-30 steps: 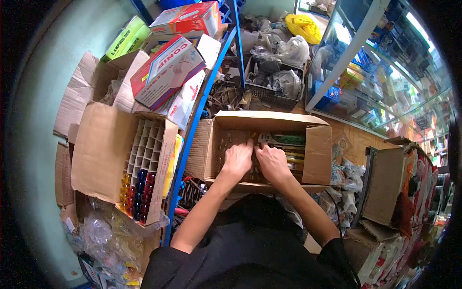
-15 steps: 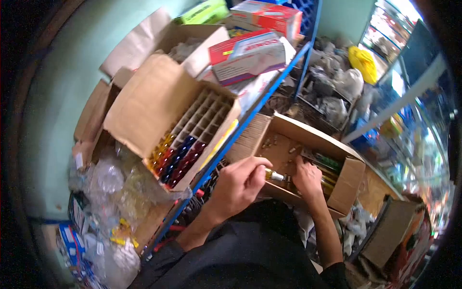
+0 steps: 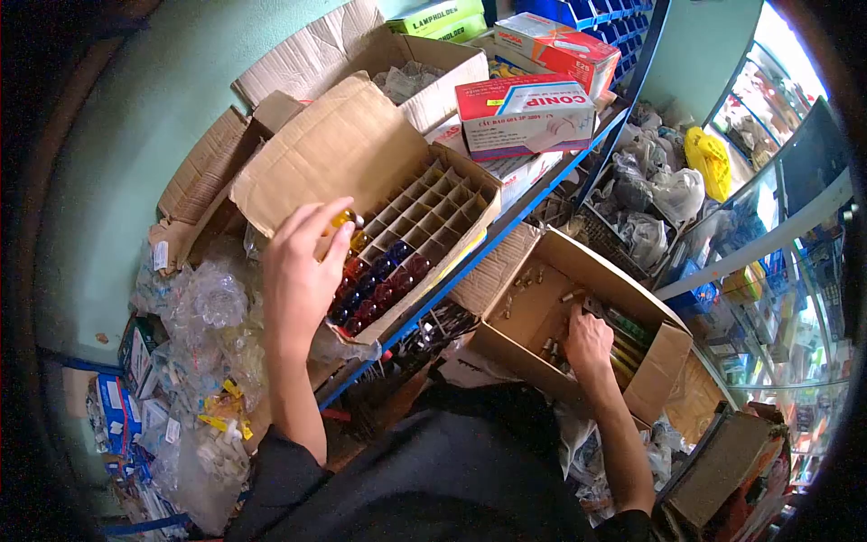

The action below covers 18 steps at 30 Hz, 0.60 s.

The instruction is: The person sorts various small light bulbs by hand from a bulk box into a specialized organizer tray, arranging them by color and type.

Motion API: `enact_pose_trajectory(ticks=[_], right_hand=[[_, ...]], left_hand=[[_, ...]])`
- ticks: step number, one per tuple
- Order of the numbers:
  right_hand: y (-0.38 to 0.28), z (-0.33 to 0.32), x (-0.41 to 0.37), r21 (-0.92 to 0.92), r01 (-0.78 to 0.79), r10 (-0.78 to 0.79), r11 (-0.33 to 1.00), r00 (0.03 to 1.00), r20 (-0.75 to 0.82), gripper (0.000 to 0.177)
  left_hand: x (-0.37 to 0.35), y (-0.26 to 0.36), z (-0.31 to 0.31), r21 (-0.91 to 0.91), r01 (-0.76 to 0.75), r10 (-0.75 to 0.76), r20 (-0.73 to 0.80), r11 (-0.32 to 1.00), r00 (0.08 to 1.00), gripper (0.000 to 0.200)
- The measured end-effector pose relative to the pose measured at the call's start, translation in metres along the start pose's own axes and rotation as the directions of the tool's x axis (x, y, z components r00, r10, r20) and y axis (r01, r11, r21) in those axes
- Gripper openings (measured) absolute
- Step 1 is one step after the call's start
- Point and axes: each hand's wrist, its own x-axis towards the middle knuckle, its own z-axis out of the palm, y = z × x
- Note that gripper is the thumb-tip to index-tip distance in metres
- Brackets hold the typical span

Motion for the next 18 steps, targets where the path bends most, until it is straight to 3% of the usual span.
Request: enact_pose_trajectory(ticks=[8, 12, 16, 18], right_hand=[[-0.001, -0.004, 0.004, -0.083, 0.07, -0.073, 0.994, 0.997, -0.04, 0.011], [0.0, -0.016, -0.003, -0.008, 0.107, -0.107, 0.994, 0.991, -0.08, 0.021], [-0.015, -0.051, -0.02, 0.209, 0.104, -0.041, 0.972, 0.957, -0.288, 0.023], [-0.019, -0.088, -0.03, 0.281, 0.151, -0.036, 0.948, 0.926, -0.375, 0.025]], left_hand=[[0.001, -0.003, 0.021, 0.052, -0.019, 0.015, 0.068, 0.998, 0.998, 0.026], [-0.002, -0.008, 0.029, 0.009, -0.009, 0.008, 0.125, 1.0, 0.992, 0.027], [-0.007, -0.009, 0.03, -0.002, -0.037, 0.037, 0.119, 0.999, 0.992, 0.031], [-0.008, -0.003, 0.022, -0.061, -0.022, 0.024, 0.03, 0.998, 0.999, 0.03]])
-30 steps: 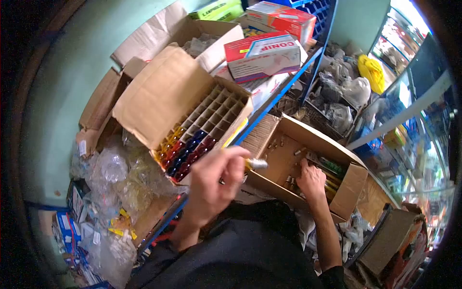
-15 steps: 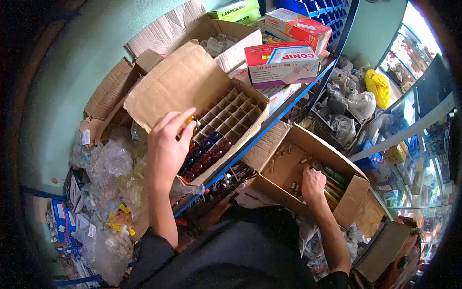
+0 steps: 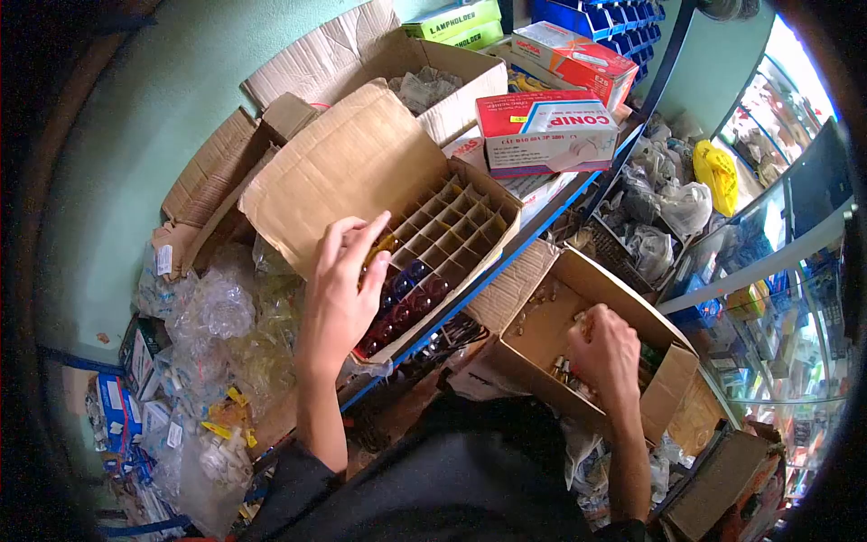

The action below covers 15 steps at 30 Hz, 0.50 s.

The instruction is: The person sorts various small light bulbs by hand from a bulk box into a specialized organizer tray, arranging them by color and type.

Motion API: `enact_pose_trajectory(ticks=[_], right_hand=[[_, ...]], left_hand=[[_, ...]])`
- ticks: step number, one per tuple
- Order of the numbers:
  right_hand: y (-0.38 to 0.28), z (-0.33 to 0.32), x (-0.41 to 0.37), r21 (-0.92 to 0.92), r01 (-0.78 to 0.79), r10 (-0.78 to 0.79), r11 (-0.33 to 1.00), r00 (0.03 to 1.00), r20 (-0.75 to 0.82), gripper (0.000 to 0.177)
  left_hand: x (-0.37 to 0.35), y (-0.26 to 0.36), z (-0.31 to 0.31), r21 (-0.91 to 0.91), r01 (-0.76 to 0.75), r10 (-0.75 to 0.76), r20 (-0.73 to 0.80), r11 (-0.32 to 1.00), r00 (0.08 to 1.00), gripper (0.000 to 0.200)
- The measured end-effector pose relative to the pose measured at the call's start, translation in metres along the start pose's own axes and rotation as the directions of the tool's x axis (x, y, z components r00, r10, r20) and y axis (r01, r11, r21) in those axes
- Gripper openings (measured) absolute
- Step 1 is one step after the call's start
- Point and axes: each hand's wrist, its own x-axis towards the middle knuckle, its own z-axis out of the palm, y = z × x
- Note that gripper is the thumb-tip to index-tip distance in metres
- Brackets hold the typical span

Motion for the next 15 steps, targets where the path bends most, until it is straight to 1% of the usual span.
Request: enact_pose_trajectory(ticks=[1, 2, 3, 5, 7, 8, 9, 11, 12, 13, 15], right_hand=[[-0.018, -0.025, 0.007, 0.117, -0.068, 0.072, 0.991, 0.997, -0.031, 0.026], [-0.033, -0.045, 0.014, 0.226, -0.052, 0.072, 0.973, 0.994, -0.081, 0.024], [-0.047, -0.062, 0.02, 0.329, -0.031, 0.079, 0.944, 0.988, -0.134, 0.023], [-0.084, -0.09, 0.032, 0.553, 0.087, 0.022, 0.829, 0.982, -0.186, 0.022], [-0.114, -0.094, 0.05, 0.58, 0.32, -0.184, 0.749, 0.942, -0.282, 0.022], [-0.131, -0.091, 0.061, 0.611, 0.409, -0.264, 0.678, 0.911, -0.317, 0.024], [-0.147, -0.086, 0.072, 0.638, 0.491, -0.339, 0.593, 0.871, -0.355, 0.025], [-0.173, -0.065, 0.094, 0.596, 0.549, -0.403, 0.586, 0.836, -0.373, 0.028], [-0.18, -0.048, 0.106, 0.533, 0.586, -0.434, 0.611, 0.81, -0.393, 0.03], [-0.186, -0.038, 0.113, 0.52, 0.615, -0.465, 0.594, 0.789, -0.401, 0.027], [-0.192, -0.023, 0.118, 0.449, 0.665, -0.502, 0.596, 0.746, -0.438, 0.027]], left_hand=[[-0.002, 0.002, -0.001, -0.038, 0.004, -0.005, -0.045, 0.999, 0.999, 0.029], [-0.008, -0.002, 0.001, -0.093, 0.024, -0.036, -0.139, 0.995, 0.99, 0.026], [-0.012, -0.004, 0.0, -0.132, -0.041, 0.006, -0.257, 0.99, 0.966, 0.024], [-0.026, 0.003, -0.007, -0.119, -0.058, 0.008, -0.382, 0.991, 0.924, 0.02], [-0.044, 0.006, -0.006, -0.155, -0.085, 0.015, -0.406, 0.984, 0.914, 0.017], [-0.052, 0.008, -0.006, -0.168, -0.093, 0.015, -0.417, 0.981, 0.909, 0.016], [-0.056, 0.011, -0.004, -0.17, -0.161, 0.07, -0.445, 0.972, 0.893, 0.016], [-0.067, 0.014, 0.0, -0.252, -0.271, 0.139, -0.442, 0.929, 0.886, 0.019], [-0.073, 0.017, 0.006, -0.329, -0.312, 0.144, -0.448, 0.891, 0.882, 0.021], [-0.077, 0.02, 0.011, -0.402, -0.354, 0.151, -0.455, 0.844, 0.878, 0.023], [-0.083, 0.028, 0.014, -0.505, -0.398, 0.181, -0.425, 0.766, 0.887, 0.024]])
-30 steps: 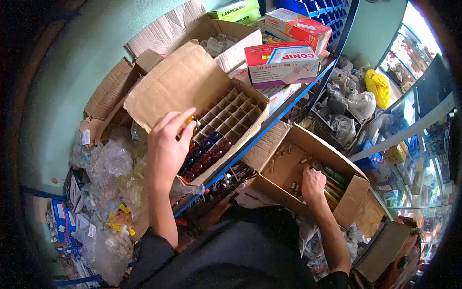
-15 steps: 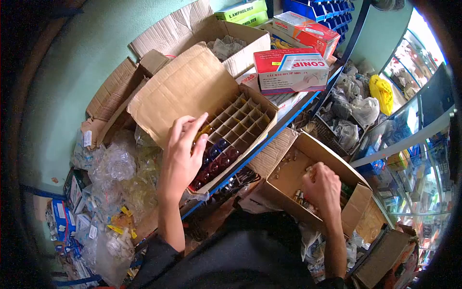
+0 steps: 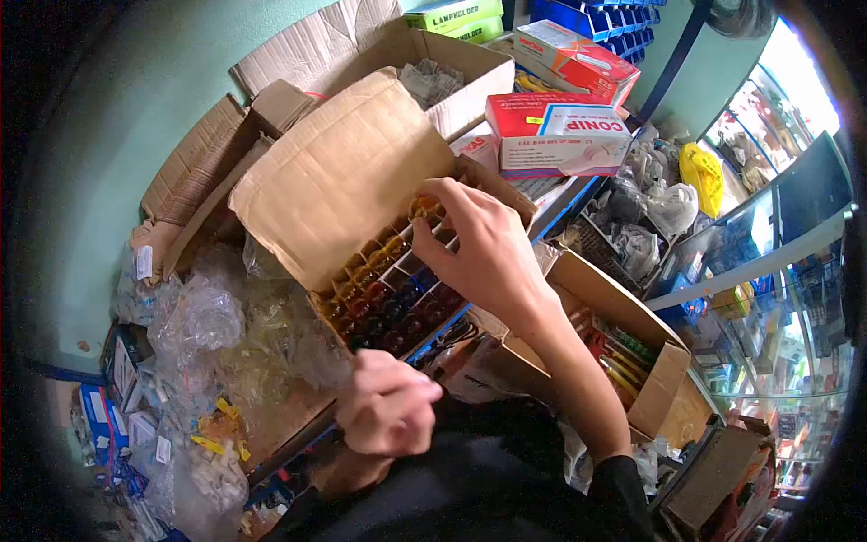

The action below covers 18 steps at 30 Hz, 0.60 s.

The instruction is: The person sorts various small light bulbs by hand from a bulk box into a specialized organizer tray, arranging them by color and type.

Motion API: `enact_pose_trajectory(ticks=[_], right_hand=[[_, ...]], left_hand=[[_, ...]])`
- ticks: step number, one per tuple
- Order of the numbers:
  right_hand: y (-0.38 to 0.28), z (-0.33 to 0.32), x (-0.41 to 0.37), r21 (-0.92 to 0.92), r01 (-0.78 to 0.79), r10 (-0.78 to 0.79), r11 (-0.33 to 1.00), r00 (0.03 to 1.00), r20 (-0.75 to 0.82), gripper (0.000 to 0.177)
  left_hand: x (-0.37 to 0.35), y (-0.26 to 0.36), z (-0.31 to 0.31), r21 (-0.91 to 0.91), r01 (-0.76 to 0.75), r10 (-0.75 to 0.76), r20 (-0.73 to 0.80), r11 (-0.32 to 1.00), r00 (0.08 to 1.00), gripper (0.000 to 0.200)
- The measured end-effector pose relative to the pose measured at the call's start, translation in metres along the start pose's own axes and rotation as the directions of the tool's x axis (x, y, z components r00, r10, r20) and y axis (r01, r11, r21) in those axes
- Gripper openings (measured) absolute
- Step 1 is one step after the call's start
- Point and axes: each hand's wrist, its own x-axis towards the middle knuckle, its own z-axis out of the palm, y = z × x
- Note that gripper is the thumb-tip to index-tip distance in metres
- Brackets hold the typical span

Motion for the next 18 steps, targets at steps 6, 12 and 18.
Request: enact_pose_trajectory(ticks=[6, 12, 18], right_hand=[[0.007, 0.009, -0.003, -0.081, -0.057, 0.068, 0.995, 0.989, 0.133, 0.025], [0.005, 0.003, -0.006, -0.224, 0.016, 0.045, 0.975, 0.963, 0.267, 0.028], [0.013, 0.015, -0.012, -0.314, 0.016, 0.07, 0.949, 0.963, 0.26, 0.025]], left_hand=[[-0.009, 0.0, 0.017, -0.135, 0.002, 0.003, 0.037, 0.991, 0.999, 0.023], [-0.001, -0.01, 0.018, -0.103, 0.003, 0.006, 0.081, 0.995, 0.997, 0.021], [0.0, -0.007, 0.03, -0.164, -0.022, 0.036, 0.088, 0.986, 0.995, 0.024]])
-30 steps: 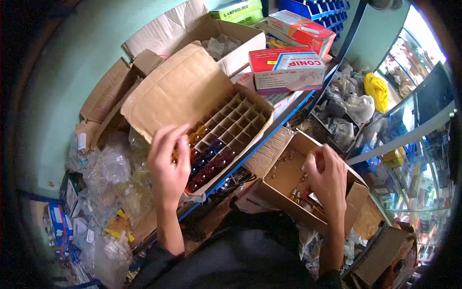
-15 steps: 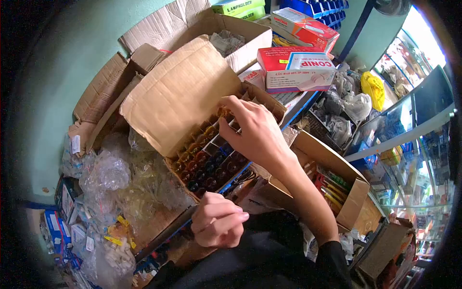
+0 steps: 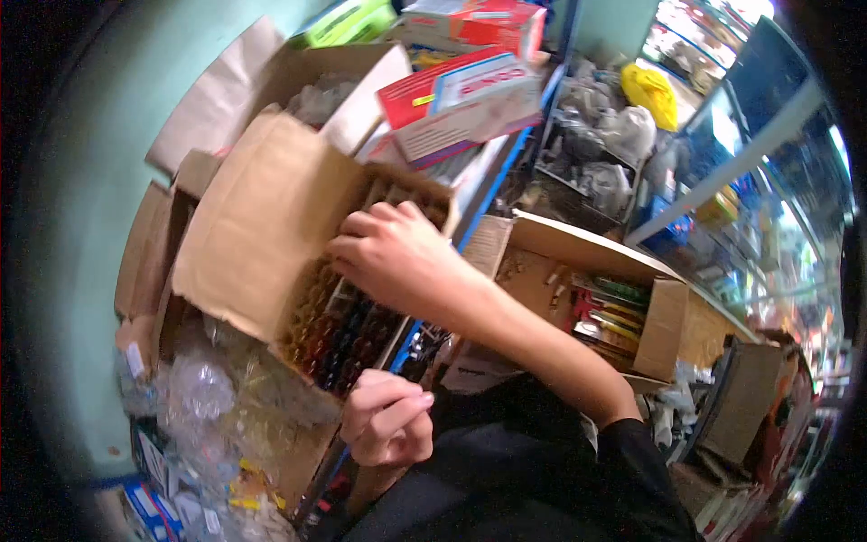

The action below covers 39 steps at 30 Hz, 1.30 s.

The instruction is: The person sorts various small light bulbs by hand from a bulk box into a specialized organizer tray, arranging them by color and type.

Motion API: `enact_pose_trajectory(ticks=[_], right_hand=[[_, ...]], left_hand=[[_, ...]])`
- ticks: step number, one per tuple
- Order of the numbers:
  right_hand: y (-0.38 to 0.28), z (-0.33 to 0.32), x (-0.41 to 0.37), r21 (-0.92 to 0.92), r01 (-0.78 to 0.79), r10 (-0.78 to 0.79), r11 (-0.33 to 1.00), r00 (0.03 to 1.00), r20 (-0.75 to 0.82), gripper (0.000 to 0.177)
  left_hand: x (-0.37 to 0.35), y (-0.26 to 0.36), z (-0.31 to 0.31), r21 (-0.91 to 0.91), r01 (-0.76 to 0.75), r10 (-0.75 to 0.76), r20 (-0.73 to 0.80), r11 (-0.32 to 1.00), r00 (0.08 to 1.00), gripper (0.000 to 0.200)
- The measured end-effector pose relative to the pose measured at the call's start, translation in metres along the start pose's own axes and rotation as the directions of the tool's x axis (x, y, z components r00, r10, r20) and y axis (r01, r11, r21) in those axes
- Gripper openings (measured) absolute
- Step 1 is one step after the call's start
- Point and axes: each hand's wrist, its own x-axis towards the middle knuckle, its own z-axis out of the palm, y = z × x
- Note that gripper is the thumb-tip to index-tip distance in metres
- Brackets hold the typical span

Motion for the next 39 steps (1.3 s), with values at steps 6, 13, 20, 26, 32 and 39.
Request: enact_pose_trajectory(ticks=[6, 13, 20, 26, 32, 39], right_hand=[[0.013, -0.05, -0.058, 0.215, -0.01, 0.089, 0.977, 0.928, -0.361, 0.026], [0.103, -0.063, -0.231, -0.051, -0.696, 0.685, 0.716, 0.687, 0.243, 0.02], [0.114, -0.007, -0.265, -0.298, -0.668, 0.731, 0.682, 0.639, 0.24, 0.024], [0.121, 0.004, -0.251, -0.433, -0.602, 0.74, 0.67, 0.589, 0.325, 0.011], [0.114, 0.012, -0.248, -0.524, -0.559, 0.762, 0.642, 0.542, 0.355, 0.012], [0.119, 0.003, -0.248, -0.361, -0.66, 0.752, 0.659, 0.585, 0.303, 0.012]], left_hand=[[0.004, 0.007, 0.029, -0.095, 0.052, -0.032, 0.207, 0.994, 0.978, 0.03], [0.024, -0.025, 0.129, 0.139, 0.221, -0.259, 0.604, 0.965, 0.754, 0.019], [-0.015, -0.14, 0.245, 0.327, -0.142, -0.263, 0.901, 0.934, 0.345, 0.026], [-0.041, -0.165, 0.267, 0.351, -0.102, -0.331, 0.927, 0.931, 0.175, 0.055], [0.007, -0.105, 0.228, 0.402, 0.07, -0.403, 0.862, 0.913, 0.307, 0.052], [0.04, -0.024, 0.145, -0.3, 0.769, -0.498, 0.619, 0.564, 0.607, 0.046]])
